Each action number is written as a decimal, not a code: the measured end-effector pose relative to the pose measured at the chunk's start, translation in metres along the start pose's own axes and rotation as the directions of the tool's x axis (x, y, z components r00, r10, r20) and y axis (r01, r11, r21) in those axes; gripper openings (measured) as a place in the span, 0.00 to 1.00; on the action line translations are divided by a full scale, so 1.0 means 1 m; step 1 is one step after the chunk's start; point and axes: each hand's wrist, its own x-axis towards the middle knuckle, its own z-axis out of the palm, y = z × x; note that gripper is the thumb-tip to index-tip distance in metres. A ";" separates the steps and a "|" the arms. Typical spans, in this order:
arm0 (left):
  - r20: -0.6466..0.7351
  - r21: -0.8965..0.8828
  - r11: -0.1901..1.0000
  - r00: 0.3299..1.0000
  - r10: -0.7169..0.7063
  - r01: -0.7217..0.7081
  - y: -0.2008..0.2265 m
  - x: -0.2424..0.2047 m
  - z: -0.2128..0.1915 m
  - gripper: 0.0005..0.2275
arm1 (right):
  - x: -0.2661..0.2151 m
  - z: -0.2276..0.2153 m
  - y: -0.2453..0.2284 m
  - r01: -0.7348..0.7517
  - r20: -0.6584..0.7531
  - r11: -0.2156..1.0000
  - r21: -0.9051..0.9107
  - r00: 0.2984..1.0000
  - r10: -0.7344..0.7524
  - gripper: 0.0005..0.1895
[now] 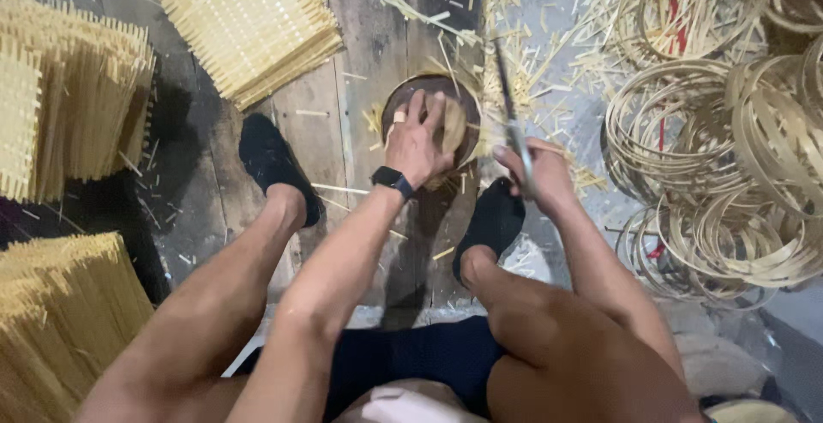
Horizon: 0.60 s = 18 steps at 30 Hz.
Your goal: The person sits on the floor and repeatedly assembles small round bamboo trays. They place a woven bamboo mat on a wooden block, fit a circular bamboo ring over it, and use shears to trim the excess mat edges. The finished trays are stacked nearby.
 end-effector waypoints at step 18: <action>0.014 0.369 0.231 0.254 0.967 -0.900 0.076 0.013 -0.106 0.09 | 0.099 -0.020 0.086 0.344 0.028 0.448 -0.825 0.817 -0.576 0.17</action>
